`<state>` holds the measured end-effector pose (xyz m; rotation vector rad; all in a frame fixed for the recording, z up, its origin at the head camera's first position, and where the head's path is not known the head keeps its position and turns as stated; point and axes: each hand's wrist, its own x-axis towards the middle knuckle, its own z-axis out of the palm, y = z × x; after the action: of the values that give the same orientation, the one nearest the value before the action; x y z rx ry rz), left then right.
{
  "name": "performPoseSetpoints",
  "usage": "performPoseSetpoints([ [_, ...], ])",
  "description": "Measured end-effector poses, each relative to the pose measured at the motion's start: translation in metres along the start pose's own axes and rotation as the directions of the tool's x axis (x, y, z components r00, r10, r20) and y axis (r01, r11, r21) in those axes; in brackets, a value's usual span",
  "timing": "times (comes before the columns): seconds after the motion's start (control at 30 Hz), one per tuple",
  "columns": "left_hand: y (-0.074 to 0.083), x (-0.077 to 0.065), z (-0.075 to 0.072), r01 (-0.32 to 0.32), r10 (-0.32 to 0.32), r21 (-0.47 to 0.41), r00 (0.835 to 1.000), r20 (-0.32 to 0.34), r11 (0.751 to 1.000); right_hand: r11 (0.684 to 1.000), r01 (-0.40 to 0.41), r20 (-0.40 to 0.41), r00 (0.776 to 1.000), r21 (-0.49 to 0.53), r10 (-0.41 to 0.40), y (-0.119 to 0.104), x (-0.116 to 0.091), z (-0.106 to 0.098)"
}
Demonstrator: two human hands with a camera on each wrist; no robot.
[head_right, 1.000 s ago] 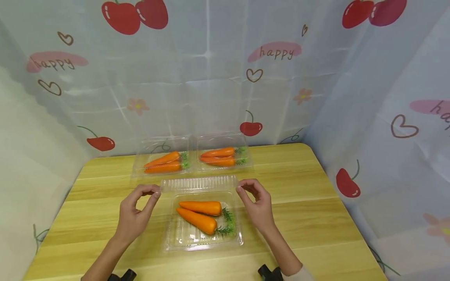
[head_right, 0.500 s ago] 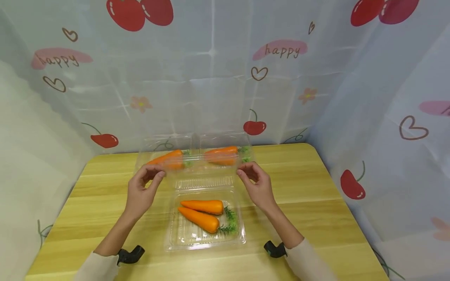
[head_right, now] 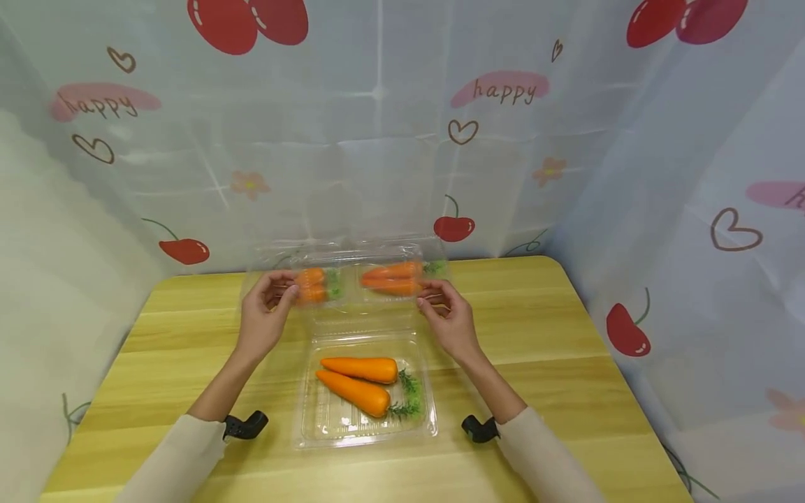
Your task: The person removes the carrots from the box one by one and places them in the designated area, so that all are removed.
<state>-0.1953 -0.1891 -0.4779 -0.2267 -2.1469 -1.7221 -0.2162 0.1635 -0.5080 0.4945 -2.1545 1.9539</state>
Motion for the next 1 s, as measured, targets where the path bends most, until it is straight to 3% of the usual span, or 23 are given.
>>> performPoseSetpoints([
  [0.3,-0.008,0.016,0.009,0.085,-0.085,0.011,0.996,0.009,0.996,0.998,-0.054,0.001,0.999,-0.036,0.054,0.009,0.005,-0.003],
  [0.63,-0.015,0.021,0.013,0.167,-0.167,0.061,0.986,-0.006,0.984,0.996,-0.084,0.000,0.996,-0.018,0.084,0.011,0.008,0.000],
  [1.0,-0.017,0.016,0.010,0.124,-0.123,0.038,0.992,-0.026,0.992,0.995,-0.097,0.001,0.995,-0.015,0.097,0.014,0.005,-0.002],
])
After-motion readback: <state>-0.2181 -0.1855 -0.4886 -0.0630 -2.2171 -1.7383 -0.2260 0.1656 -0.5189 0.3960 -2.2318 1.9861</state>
